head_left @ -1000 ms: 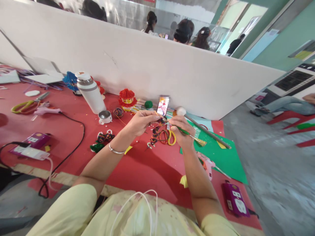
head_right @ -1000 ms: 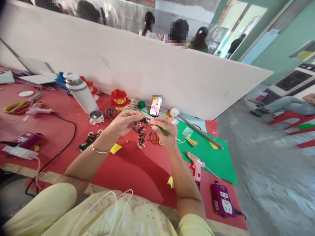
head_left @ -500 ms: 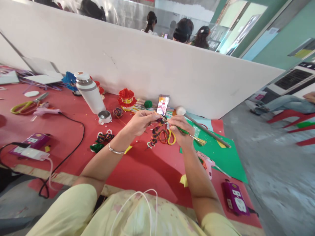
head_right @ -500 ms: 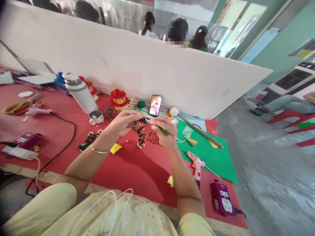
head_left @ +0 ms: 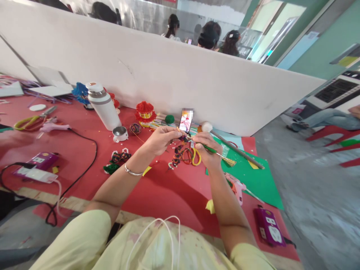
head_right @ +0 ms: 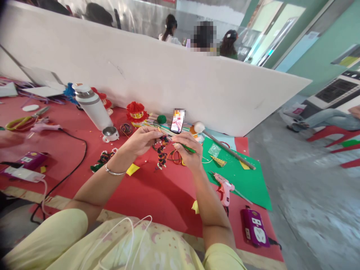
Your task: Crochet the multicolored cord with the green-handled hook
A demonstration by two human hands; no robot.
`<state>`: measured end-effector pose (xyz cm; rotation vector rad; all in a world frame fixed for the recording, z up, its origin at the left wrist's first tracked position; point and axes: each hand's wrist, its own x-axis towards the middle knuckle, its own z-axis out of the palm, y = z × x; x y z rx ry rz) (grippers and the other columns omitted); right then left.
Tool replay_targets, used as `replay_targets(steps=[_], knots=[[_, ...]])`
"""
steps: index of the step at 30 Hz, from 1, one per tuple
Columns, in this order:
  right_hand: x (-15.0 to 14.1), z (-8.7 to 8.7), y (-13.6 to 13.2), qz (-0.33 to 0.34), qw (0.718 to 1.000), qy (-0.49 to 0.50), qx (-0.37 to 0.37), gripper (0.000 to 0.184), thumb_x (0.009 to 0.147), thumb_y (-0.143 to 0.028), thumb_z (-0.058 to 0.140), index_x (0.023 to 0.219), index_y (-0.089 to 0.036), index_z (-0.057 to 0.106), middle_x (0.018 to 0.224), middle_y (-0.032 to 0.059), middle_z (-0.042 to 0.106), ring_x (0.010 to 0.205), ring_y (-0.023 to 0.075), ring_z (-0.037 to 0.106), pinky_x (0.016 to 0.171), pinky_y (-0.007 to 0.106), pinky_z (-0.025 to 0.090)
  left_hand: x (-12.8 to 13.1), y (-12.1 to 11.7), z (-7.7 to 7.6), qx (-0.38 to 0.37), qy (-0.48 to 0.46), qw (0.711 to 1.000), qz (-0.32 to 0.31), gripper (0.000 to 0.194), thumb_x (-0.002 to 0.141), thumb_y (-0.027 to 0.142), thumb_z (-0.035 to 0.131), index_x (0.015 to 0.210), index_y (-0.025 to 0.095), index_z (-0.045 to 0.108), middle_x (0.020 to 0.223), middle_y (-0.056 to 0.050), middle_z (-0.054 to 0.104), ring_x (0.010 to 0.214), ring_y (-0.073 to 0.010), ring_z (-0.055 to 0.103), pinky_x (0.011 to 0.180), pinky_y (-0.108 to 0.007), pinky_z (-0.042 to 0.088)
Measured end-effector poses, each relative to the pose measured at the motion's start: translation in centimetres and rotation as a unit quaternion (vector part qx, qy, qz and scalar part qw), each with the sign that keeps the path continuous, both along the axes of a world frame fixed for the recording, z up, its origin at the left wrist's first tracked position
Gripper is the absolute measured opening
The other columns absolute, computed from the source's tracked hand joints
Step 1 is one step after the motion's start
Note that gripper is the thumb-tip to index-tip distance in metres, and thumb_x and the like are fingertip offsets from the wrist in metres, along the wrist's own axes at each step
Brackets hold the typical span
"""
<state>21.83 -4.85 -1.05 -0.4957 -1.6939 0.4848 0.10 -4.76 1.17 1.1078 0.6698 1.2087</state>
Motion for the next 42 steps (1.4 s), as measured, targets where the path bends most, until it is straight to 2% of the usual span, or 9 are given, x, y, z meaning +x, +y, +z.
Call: replay_targets(steps=[16, 20, 25, 34, 42], knots=[[0.1, -0.3, 0.1, -0.006, 1.000, 0.001, -0.009, 0.013, 0.096, -0.039, 0.078, 0.105, -0.035, 0.086, 0.103, 0.0040, 0.086, 0.097, 0.0238, 0.078, 0.094, 0.049, 0.062, 0.1, 0.1, -0.1, -0.017, -0.008, 1.000, -0.017, 0.020, 0.078, 0.035, 0.088, 0.072, 0.017, 0.081, 0.067, -0.003, 0.069, 0.057, -0.0099, 0.054, 0.053, -0.025, 0.037], [0.1, -0.3, 0.2, 0.002, 1.000, 0.000, -0.002, 0.014, 0.096, -0.036, 0.078, 0.107, -0.035, 0.086, 0.104, 0.0039, 0.086, 0.097, 0.0237, 0.078, 0.095, 0.049, 0.061, 0.1, 0.2, 0.0, -0.019, -0.019, 0.999, -0.020, 0.018, 0.076, 0.033, 0.088, 0.074, 0.015, 0.083, 0.073, -0.005, 0.074, 0.060, -0.0097, 0.057, 0.055, -0.024, 0.039], [0.1, -0.4, 0.2, -0.005, 1.000, 0.003, -0.002, 0.014, 0.096, -0.038, 0.077, 0.107, -0.035, 0.085, 0.104, 0.0041, 0.086, 0.097, 0.0245, 0.078, 0.094, 0.050, 0.062, 0.2, 0.1, 0.1, -0.021, -0.015, 0.999, -0.020, 0.020, 0.078, 0.033, 0.087, 0.073, 0.015, 0.081, 0.068, -0.004, 0.071, 0.057, -0.0099, 0.056, 0.054, -0.025, 0.039], [0.0, -0.8, 0.5, 0.003, 1.000, 0.008, 0.022, 0.017, 0.096, -0.035, 0.078, 0.111, -0.037, 0.085, 0.105, 0.0025, 0.085, 0.098, 0.0229, 0.078, 0.092, 0.047, 0.061, 0.2, 0.2, 0.1, -0.038, -0.027, 0.998, -0.033, 0.020, 0.075, 0.033, 0.089, 0.078, 0.014, 0.085, 0.073, -0.006, 0.077, 0.060, -0.0099, 0.061, 0.055, -0.022, 0.043], [0.1, -1.1, 0.5, -0.014, 0.999, -0.011, 0.042, 0.020, 0.096, -0.029, 0.078, 0.113, -0.038, 0.084, 0.104, 0.0021, 0.085, 0.098, 0.0236, 0.078, 0.091, 0.048, 0.062, 0.5, 0.1, 0.2, -0.055, -0.025, 0.998, -0.012, 0.022, 0.077, 0.033, 0.085, 0.071, 0.013, 0.079, 0.067, -0.004, 0.072, 0.054, -0.0097, 0.058, 0.051, -0.024, 0.039]])
